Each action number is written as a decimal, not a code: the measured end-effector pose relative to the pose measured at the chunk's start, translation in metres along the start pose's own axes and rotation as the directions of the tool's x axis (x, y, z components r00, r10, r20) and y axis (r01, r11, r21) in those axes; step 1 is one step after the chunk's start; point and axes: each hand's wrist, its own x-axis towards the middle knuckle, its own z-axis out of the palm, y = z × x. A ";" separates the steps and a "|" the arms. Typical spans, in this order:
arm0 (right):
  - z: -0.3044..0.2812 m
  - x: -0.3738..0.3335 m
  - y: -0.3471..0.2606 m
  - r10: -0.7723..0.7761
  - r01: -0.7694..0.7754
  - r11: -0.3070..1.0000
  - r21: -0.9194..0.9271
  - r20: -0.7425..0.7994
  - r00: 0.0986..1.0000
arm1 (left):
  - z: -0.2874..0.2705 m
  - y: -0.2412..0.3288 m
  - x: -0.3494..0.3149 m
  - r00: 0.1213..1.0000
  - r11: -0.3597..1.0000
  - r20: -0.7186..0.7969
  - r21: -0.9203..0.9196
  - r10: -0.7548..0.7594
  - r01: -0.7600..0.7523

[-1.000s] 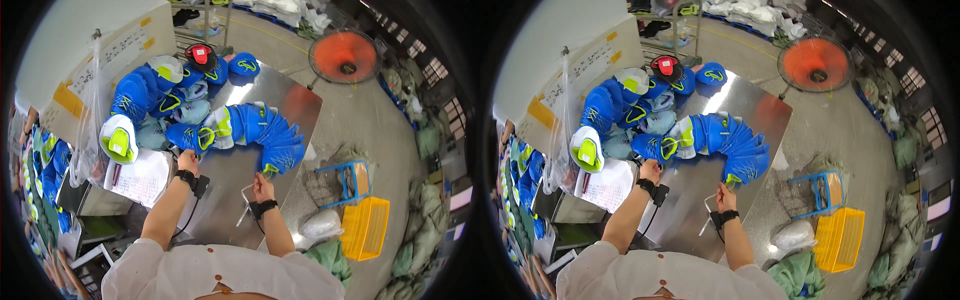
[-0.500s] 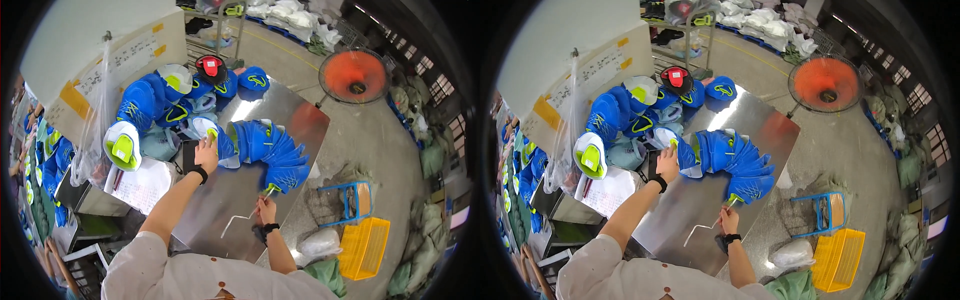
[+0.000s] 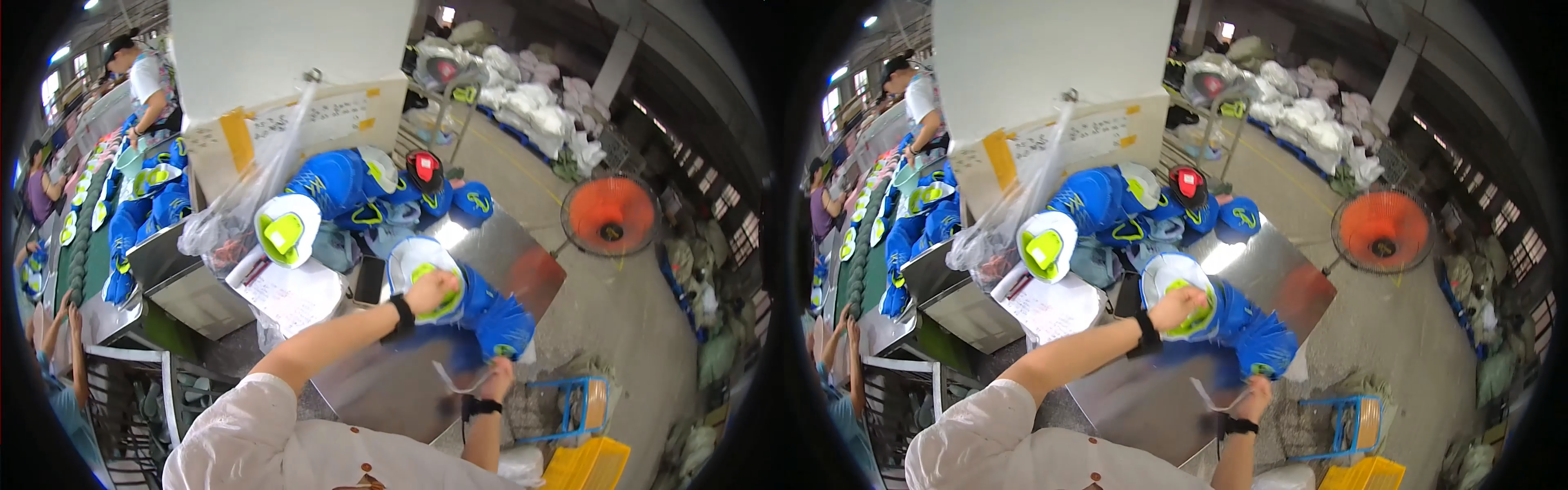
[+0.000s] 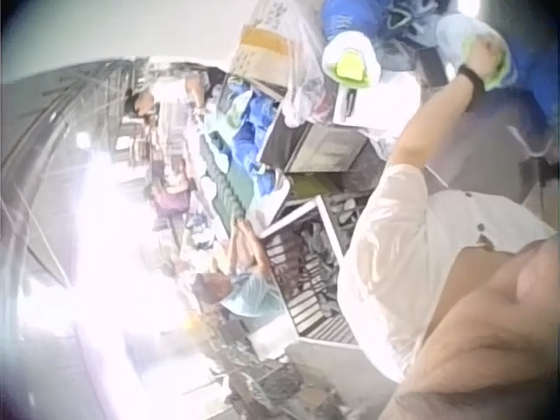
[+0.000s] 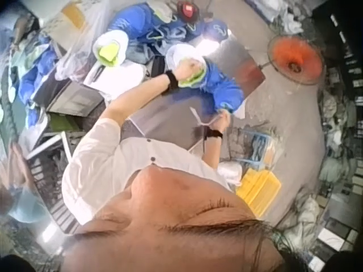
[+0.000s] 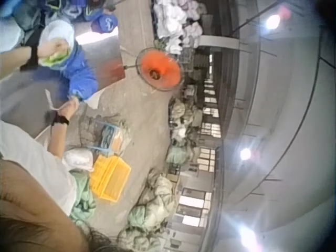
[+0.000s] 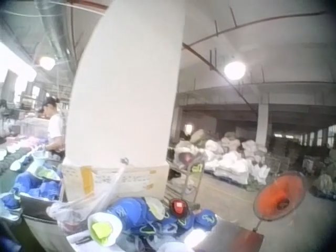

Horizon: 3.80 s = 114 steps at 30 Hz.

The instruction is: Organizing and stacking blue and green shoe upper components on a manufacturing workbench.

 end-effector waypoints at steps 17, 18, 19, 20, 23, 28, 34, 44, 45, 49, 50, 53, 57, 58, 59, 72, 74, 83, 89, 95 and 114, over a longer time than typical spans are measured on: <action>0.214 -0.290 -0.148 -0.096 -0.662 0.750 0.017 0.992 -0.084 | 0.004 0.187 -0.699 0.218 0.937 -0.912 -0.335 -0.348 0.094; 0.230 -0.335 -0.149 -0.178 -0.690 0.723 0.004 0.967 -0.181 | 0.036 0.191 -0.742 0.088 0.965 -0.962 -0.250 -0.257 0.084; 0.239 -0.381 -0.162 -0.221 -0.680 0.730 -0.066 0.919 -0.326 | 0.073 0.214 -0.770 -0.090 0.957 -0.953 -0.288 -0.291 -0.047; 0.242 -0.424 -0.171 -0.274 -0.694 0.711 -0.113 0.865 -0.421 | 0.109 0.227 -0.798 -0.233 0.967 -0.939 -0.245 -0.255 -0.070; 0.237 -0.552 -0.188 -0.348 -0.771 0.559 -0.305 0.758 -0.552 | 0.211 0.271 -0.862 -0.566 0.995 -0.820 -0.104 -0.088 -0.004; 0.187 -0.718 -0.195 -0.325 -0.476 0.237 -0.847 0.393 -0.860 | 0.344 0.247 -0.891 -0.955 0.997 -0.293 0.071 0.034 0.014; 0.132 -0.821 -0.136 -0.372 -0.031 0.216 -0.976 -0.053 -0.927 | 0.387 0.186 -0.883 -0.987 0.929 0.137 0.369 -0.089 -0.032; 0.096 -0.984 -0.089 -0.010 0.407 0.279 -0.870 -0.426 -0.904 | 0.401 0.207 -0.944 -0.878 0.760 0.468 0.606 -0.102 0.235; 0.086 -0.999 -0.103 0.009 0.430 0.342 -0.835 -0.455 -0.891 | 0.420 0.200 -0.956 -0.919 0.693 0.394 0.661 0.004 0.287; 0.070 -1.062 -0.100 -0.002 0.553 0.089 -0.828 -0.555 -0.832 | 0.390 0.210 -1.017 -0.880 0.522 0.474 0.745 0.025 0.416; 0.053 -1.086 -0.105 -0.002 0.563 0.090 -0.822 -0.565 -0.825 | 0.400 0.215 -1.044 -0.922 0.423 0.364 0.820 0.136 0.386; 0.036 -1.136 -0.106 0.042 0.410 0.020 -0.912 -0.409 -0.911 | 0.387 0.253 -1.139 -0.992 0.389 0.118 0.913 0.045 0.126; 0.046 -1.189 -0.131 0.214 0.392 0.375 -0.840 -0.333 -0.918 | 0.397 0.235 -1.263 -0.993 0.899 0.077 0.435 -0.090 -0.047; 0.050 -1.193 -0.128 0.369 0.441 0.354 -0.825 -0.310 -0.876 | 0.418 0.214 -1.288 -0.981 0.962 0.074 0.223 -0.179 -0.159; 0.050 -1.202 -0.120 0.506 0.478 0.317 -0.819 -0.280 -0.816 | 0.437 0.188 -1.312 -0.930 0.927 0.037 0.100 -0.366 -0.361; 0.071 -1.580 -0.066 0.429 0.227 0.666 -0.711 0.115 -0.896 | 0.263 0.191 -1.741 -0.980 0.962 -0.066 -0.212 -0.189 -0.171; 0.132 -1.655 -0.127 0.157 -0.112 0.785 -0.609 0.371 -0.915 | 0.155 0.292 -1.799 -0.962 0.834 -0.032 0.490 -0.272 -0.252; 0.285 -1.824 -0.233 -0.234 -0.470 0.165 -0.867 0.429 -0.873 | -0.005 0.409 -1.941 -0.770 0.516 -0.480 0.825 0.421 -0.232; 0.294 -1.898 -0.268 0.284 -0.388 0.011 -0.921 0.375 -0.882 | -0.169 0.386 -1.990 -0.599 0.553 -0.746 0.643 0.293 -0.530; 0.410 -1.975 -0.155 -0.140 -0.412 -0.118 -0.904 0.426 -0.894 | -0.326 0.348 -2.079 -0.374 0.780 -0.901 0.393 0.220 -0.487; 0.788 -2.301 -0.023 0.272 -0.688 -0.074 -0.722 0.649 -0.711 | -0.692 0.198 -2.374 -0.227 0.927 -0.971 0.021 -0.070 -0.375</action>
